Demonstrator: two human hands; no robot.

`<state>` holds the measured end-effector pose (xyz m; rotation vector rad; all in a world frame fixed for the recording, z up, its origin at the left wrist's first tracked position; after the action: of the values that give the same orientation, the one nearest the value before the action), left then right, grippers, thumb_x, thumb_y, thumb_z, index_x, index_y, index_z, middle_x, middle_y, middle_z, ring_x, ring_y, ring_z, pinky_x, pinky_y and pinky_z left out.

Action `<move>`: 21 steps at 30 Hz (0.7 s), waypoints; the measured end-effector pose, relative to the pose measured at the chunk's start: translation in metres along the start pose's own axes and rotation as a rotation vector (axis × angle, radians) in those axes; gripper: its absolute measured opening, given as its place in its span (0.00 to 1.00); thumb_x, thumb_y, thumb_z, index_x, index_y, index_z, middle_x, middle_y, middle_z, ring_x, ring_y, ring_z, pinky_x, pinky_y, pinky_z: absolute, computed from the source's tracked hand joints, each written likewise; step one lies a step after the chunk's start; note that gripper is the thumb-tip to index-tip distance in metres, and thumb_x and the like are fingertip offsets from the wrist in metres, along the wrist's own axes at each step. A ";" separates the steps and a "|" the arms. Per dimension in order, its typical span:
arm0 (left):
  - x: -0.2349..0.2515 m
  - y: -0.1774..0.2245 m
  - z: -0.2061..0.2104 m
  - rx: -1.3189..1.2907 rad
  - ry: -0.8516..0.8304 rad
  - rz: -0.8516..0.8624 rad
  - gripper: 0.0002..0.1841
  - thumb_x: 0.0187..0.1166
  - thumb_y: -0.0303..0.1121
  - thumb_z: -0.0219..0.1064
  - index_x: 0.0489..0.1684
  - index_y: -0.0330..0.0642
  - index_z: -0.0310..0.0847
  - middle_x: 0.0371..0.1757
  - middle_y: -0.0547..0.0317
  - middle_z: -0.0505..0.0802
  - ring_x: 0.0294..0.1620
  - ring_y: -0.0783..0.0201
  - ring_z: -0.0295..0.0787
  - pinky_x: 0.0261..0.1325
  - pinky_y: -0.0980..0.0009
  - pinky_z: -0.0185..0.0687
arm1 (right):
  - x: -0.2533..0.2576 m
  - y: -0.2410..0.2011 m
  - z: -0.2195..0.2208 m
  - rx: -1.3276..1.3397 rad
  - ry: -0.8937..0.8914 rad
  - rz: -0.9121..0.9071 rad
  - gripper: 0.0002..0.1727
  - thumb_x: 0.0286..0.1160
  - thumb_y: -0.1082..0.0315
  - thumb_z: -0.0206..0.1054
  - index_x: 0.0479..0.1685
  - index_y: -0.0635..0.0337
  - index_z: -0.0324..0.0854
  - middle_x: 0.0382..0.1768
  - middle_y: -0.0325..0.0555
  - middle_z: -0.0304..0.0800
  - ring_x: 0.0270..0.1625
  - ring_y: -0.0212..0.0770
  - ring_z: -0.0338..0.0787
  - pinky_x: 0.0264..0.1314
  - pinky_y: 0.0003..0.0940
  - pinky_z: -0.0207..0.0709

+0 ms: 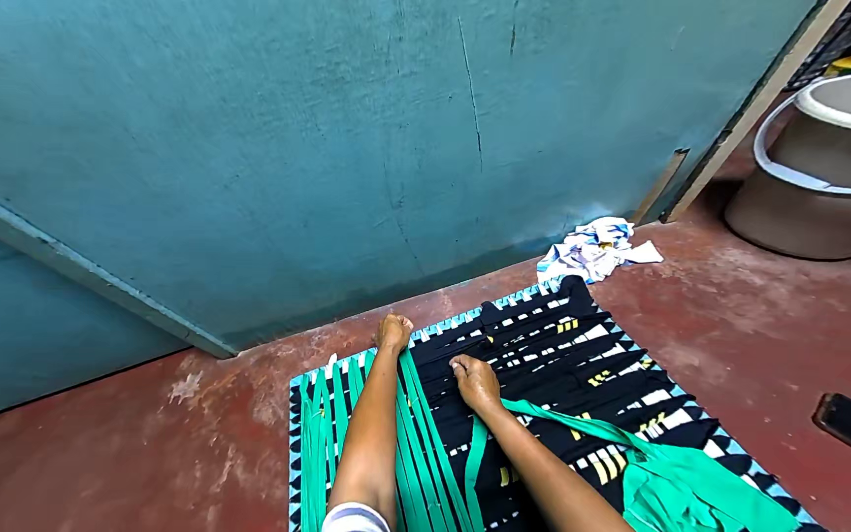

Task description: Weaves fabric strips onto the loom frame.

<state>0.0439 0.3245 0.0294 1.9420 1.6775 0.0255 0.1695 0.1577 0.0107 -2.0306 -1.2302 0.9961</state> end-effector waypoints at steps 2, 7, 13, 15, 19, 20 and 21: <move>-0.010 0.001 -0.001 -0.028 0.113 0.004 0.15 0.88 0.34 0.57 0.58 0.38 0.88 0.64 0.39 0.89 0.73 0.42 0.81 0.74 0.37 0.67 | 0.005 0.006 0.002 0.043 -0.004 0.005 0.18 0.92 0.67 0.51 0.63 0.62 0.87 0.58 0.59 0.92 0.67 0.57 0.88 0.73 0.57 0.74; -0.063 0.009 0.016 -0.296 0.283 0.328 0.15 0.85 0.26 0.58 0.58 0.26 0.86 0.55 0.34 0.93 0.59 0.44 0.91 0.70 0.51 0.79 | 0.024 0.009 -0.014 0.508 0.030 0.075 0.13 0.89 0.72 0.57 0.56 0.72 0.84 0.51 0.59 0.88 0.51 0.45 0.84 0.59 0.42 0.76; -0.127 0.025 0.057 -1.165 -0.511 0.143 0.22 0.93 0.33 0.47 0.82 0.32 0.62 0.54 0.46 0.92 0.43 0.59 0.94 0.46 0.64 0.90 | 0.040 -0.045 -0.071 0.868 0.058 0.073 0.11 0.91 0.72 0.55 0.57 0.71 0.78 0.28 0.40 0.74 0.16 0.26 0.63 0.18 0.20 0.60; -0.128 0.030 0.051 -1.274 -0.588 0.213 0.24 0.87 0.27 0.50 0.82 0.34 0.61 0.42 0.55 0.95 0.31 0.68 0.91 0.36 0.74 0.88 | 0.046 -0.052 -0.079 0.917 0.108 0.058 0.10 0.90 0.73 0.55 0.55 0.71 0.78 0.25 0.40 0.74 0.15 0.25 0.64 0.17 0.19 0.60; -0.105 0.029 0.008 -1.291 -0.402 0.286 0.25 0.76 0.17 0.55 0.76 0.32 0.69 0.26 0.68 0.87 0.20 0.79 0.77 0.25 0.83 0.74 | 0.054 -0.042 -0.084 1.032 0.240 0.059 0.09 0.91 0.74 0.54 0.56 0.72 0.75 0.25 0.40 0.74 0.13 0.26 0.65 0.16 0.18 0.63; -0.094 0.024 -0.002 -1.252 -0.338 0.270 0.23 0.78 0.16 0.54 0.74 0.31 0.70 0.25 0.69 0.85 0.19 0.79 0.76 0.24 0.84 0.73 | 0.055 -0.036 -0.084 1.036 0.267 0.055 0.09 0.90 0.73 0.55 0.56 0.71 0.75 0.26 0.40 0.75 0.13 0.25 0.65 0.15 0.18 0.63; -0.083 0.017 -0.010 -1.189 -0.277 0.241 0.20 0.81 0.16 0.54 0.72 0.30 0.73 0.26 0.67 0.85 0.19 0.79 0.76 0.24 0.84 0.72 | 0.055 -0.030 -0.082 1.004 0.283 0.037 0.09 0.90 0.74 0.56 0.56 0.70 0.76 0.28 0.41 0.76 0.14 0.25 0.64 0.16 0.19 0.62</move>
<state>0.0382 0.2519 0.0736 1.1152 0.8537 0.6523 0.2388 0.2138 0.0637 -1.3134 -0.3815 1.0058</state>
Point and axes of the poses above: each hand's wrist, its own x-axis towards the middle knuckle, its own z-axis out of the palm, y = z × x, the point moved 2 cm from there along x, towards the middle knuckle
